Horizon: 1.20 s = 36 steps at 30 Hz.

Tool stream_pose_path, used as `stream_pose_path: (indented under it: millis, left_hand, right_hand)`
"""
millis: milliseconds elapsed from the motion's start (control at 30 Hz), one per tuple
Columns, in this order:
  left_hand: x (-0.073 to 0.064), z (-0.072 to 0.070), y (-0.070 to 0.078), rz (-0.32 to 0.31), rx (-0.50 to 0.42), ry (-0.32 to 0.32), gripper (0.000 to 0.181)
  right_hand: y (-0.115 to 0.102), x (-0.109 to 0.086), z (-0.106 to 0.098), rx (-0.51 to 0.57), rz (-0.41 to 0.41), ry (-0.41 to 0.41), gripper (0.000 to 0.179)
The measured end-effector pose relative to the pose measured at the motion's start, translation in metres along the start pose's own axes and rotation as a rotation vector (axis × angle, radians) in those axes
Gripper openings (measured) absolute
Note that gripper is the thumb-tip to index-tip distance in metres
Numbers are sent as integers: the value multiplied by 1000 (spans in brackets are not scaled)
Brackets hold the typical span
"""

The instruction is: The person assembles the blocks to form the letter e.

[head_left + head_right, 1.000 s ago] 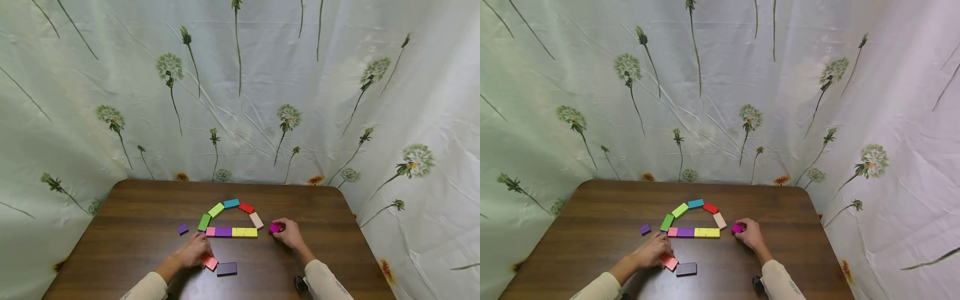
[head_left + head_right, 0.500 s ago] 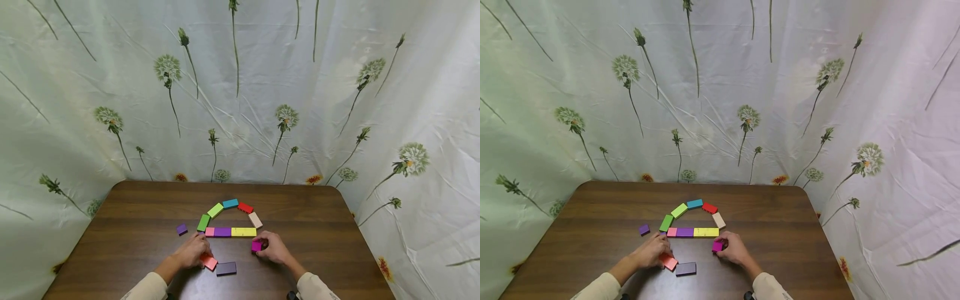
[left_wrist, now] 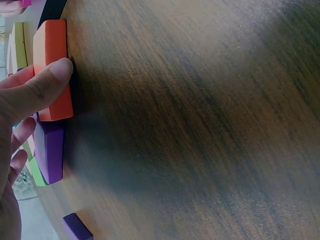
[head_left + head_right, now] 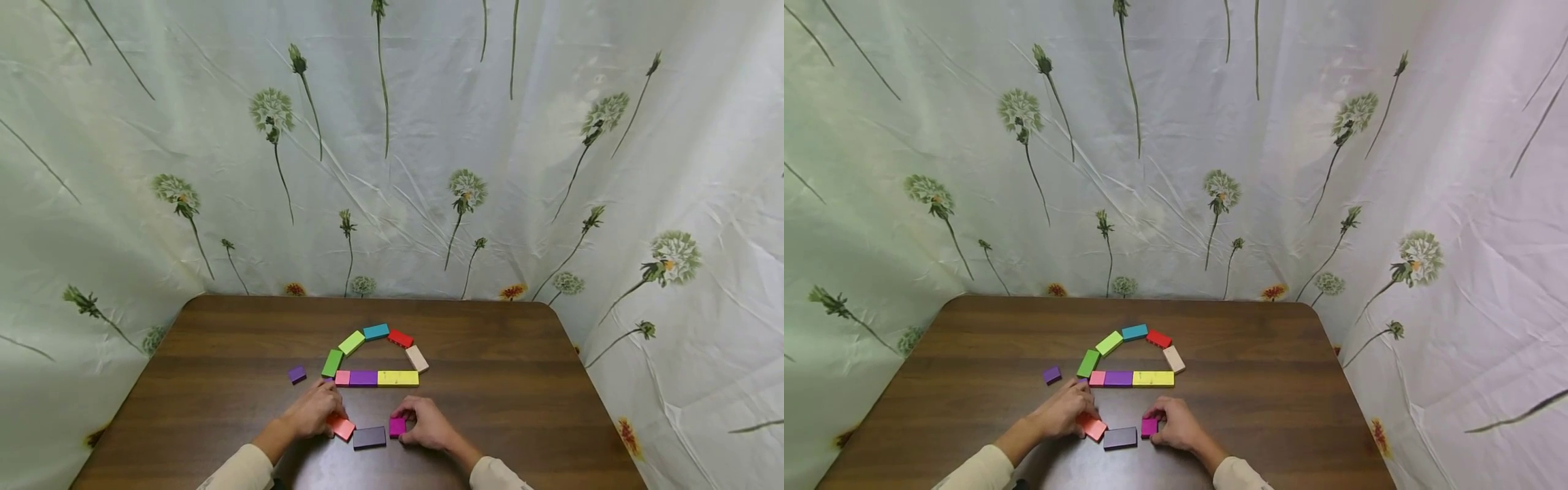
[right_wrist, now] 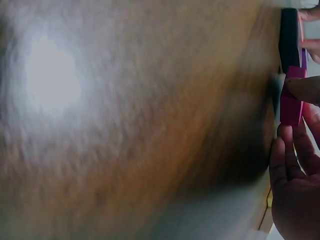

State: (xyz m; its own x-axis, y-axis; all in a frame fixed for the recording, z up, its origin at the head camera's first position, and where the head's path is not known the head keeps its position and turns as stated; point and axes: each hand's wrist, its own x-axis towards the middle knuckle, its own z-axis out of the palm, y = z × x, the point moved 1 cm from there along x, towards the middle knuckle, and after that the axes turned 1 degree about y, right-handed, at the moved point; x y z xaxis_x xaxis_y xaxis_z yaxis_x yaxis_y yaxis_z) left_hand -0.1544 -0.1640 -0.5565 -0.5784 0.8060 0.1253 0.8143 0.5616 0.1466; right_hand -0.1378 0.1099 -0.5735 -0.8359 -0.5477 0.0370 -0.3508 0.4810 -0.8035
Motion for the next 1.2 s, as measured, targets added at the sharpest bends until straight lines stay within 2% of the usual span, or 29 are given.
stream_pose_path:
  millis: [233,467,800,1200]
  left_hand:
    - [0,0,-2,5,-6,1,30]
    - [-1,1,-2,5,-4,13,32]
    - [0,1,-3,13,-10,26,32]
    - [0,2,-4,18,-16,30,33]
  right_hand:
    - [-4,-2,8,-34,-26,-36,35]
    - [-3,-3,10,-39,-30,-37,35]
    - [0,-1,11,-18,31,-61,33]
    - [0,-3,13,-5,20,-41,32]
